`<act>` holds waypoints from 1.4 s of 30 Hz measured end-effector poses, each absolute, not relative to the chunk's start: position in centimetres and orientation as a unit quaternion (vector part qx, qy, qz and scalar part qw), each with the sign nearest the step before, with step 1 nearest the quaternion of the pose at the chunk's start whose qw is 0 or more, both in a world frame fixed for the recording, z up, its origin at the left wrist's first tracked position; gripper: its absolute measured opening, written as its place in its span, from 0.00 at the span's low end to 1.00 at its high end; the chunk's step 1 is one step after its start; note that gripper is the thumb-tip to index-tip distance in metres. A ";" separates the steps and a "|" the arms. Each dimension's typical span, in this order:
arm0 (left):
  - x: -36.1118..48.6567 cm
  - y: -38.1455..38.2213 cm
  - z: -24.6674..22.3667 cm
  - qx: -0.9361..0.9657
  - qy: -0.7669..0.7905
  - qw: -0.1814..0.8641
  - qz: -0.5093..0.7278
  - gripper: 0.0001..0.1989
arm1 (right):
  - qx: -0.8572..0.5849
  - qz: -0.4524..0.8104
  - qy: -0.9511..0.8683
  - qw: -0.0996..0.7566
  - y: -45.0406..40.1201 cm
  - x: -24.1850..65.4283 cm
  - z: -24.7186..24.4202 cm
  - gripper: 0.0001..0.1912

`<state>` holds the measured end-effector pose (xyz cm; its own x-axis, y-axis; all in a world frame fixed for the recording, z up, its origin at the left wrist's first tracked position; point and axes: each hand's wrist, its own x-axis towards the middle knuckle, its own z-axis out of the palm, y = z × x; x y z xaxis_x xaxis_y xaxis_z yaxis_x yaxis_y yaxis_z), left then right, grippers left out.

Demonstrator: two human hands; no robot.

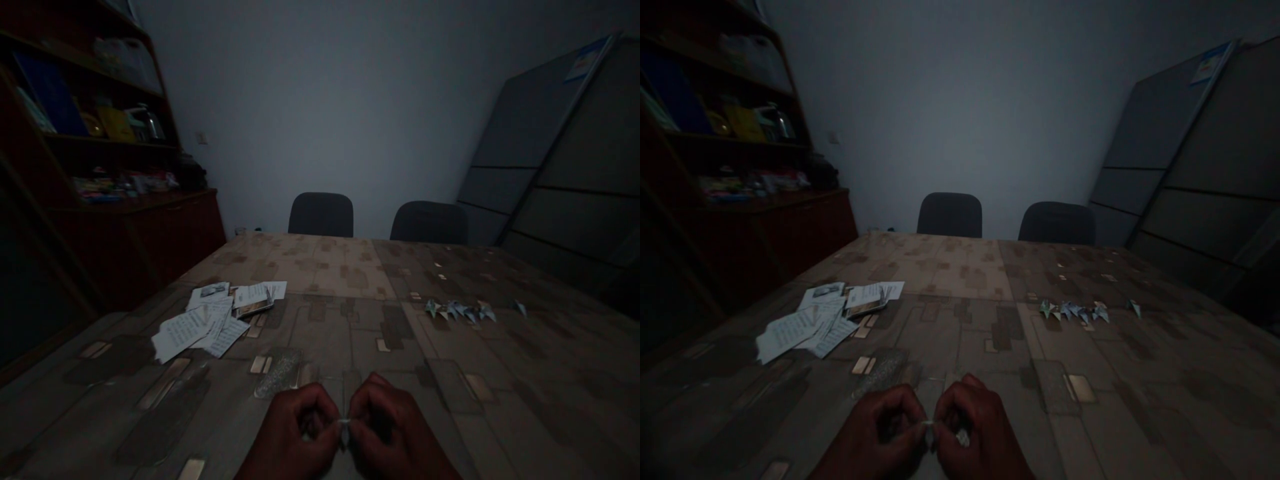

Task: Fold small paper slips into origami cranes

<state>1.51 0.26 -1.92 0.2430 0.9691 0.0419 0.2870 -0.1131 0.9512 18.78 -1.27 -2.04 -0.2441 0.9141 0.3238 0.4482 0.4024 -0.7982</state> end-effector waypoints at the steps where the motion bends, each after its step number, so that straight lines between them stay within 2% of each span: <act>1: 1.4 0.3 -2.0 0.646 0.477 0.461 0.377 0.04 | -0.469 0.301 -0.726 0.403 -1.2 18.8 -2.1 0.06; 5: 1.1 0.6 -2.3 0.682 0.458 0.418 0.388 0.05 | -0.479 0.326 -0.711 0.397 -1.0 18.9 -2.2 0.05; 17: 1.1 0.6 -2.1 0.774 0.440 0.295 0.348 0.07 | -0.461 0.267 -0.750 0.392 -1.3 18.7 -2.4 0.07; 28: 1.4 1.2 -2.8 0.667 0.508 0.413 0.355 0.07 | -0.490 0.299 -0.723 0.386 -0.9 19.3 -2.6 0.08; 36: 1.5 0.3 -2.0 0.716 0.484 0.368 0.343 0.07 | -0.447 0.204 -0.790 0.367 -1.0 18.7 -2.7 0.08; 42: 1.4 0.9 -2.8 0.716 0.488 0.400 0.298 0.06 | -0.466 0.228 -0.775 0.362 -0.9 18.4 -2.4 0.11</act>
<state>1.36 0.93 -2.83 0.3456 0.9377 0.0357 0.4613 -0.2030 0.8637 18.44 -0.94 -2.37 -0.3048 0.8865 0.3481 0.5569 0.4624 -0.6900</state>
